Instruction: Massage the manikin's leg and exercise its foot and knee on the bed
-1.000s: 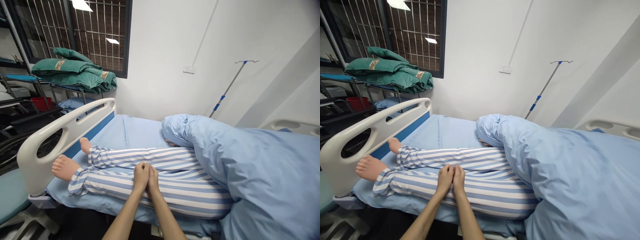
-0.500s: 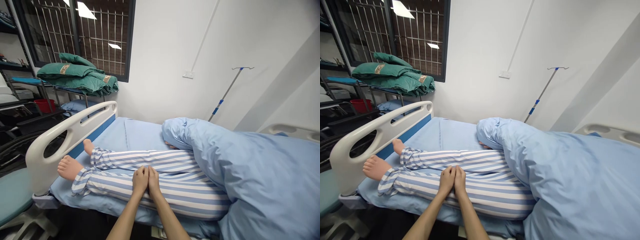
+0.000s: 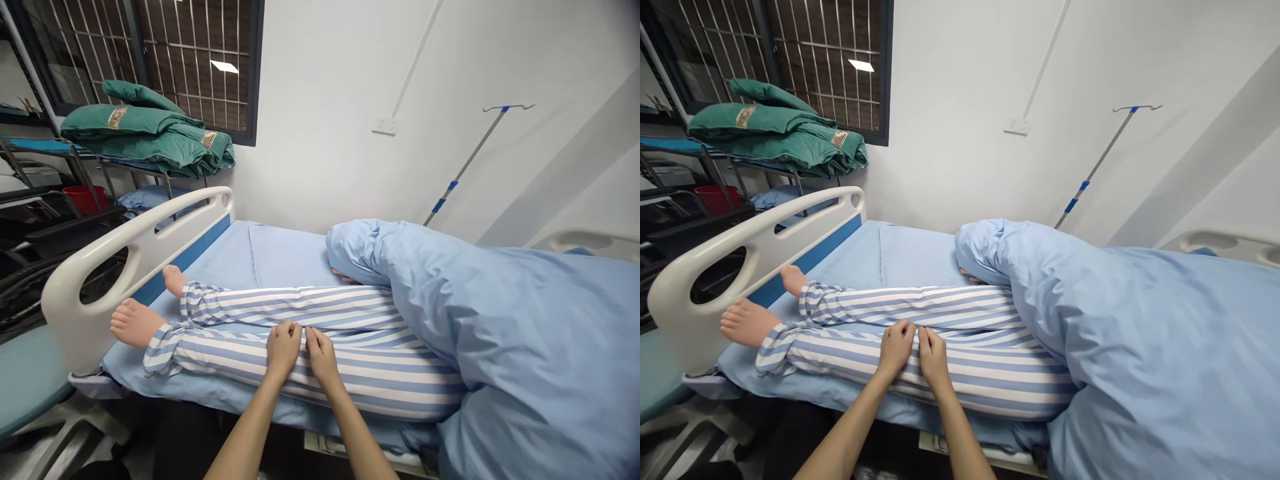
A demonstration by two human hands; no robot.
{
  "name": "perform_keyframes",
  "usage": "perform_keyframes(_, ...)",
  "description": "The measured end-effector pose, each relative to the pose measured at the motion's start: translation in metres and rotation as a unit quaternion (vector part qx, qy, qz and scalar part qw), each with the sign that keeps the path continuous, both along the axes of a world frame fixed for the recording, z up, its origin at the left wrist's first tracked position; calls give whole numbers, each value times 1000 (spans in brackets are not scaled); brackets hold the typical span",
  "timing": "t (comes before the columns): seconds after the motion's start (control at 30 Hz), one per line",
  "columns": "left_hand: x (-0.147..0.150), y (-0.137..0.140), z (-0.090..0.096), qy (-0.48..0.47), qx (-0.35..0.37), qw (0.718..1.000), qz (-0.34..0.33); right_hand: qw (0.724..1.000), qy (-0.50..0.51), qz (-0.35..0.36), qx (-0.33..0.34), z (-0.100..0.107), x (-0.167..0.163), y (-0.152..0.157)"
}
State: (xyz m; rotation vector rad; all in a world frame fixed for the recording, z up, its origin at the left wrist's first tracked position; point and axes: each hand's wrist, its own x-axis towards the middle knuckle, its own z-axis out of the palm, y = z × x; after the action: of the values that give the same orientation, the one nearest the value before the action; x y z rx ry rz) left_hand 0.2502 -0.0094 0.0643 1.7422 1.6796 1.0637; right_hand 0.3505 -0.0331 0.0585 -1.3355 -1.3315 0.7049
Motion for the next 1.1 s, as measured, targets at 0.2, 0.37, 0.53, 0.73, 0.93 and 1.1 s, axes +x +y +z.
perform_keyframes(0.2, -1, -1, -2, -19, 8, 1000, -15, 998, 57, 2, -6, -6, 4, 2)
perform_keyframes(0.37, 4, 3, 3, -62, 3, 998, -33, 994, 111, 3, 5, -5, 5, 5)
perform_keyframes(0.53, 24, 5, 25, -280, -42, 958, -57, 982, 189, 17, -4, -8, 6, 9)
perform_keyframes(0.73, 32, -3, 9, -149, 11, 986, -74, 976, 217, 13, 2, -6, 8, 7)
perform_keyframes(0.93, 29, -5, -11, 35, 26, 996, -78, 979, 202, -12, 12, -6, 7, 6)
perform_keyframes(1.1, 28, -6, -5, 56, 16, 996, -65, 985, 173, 4, -23, 2, 10, 5)
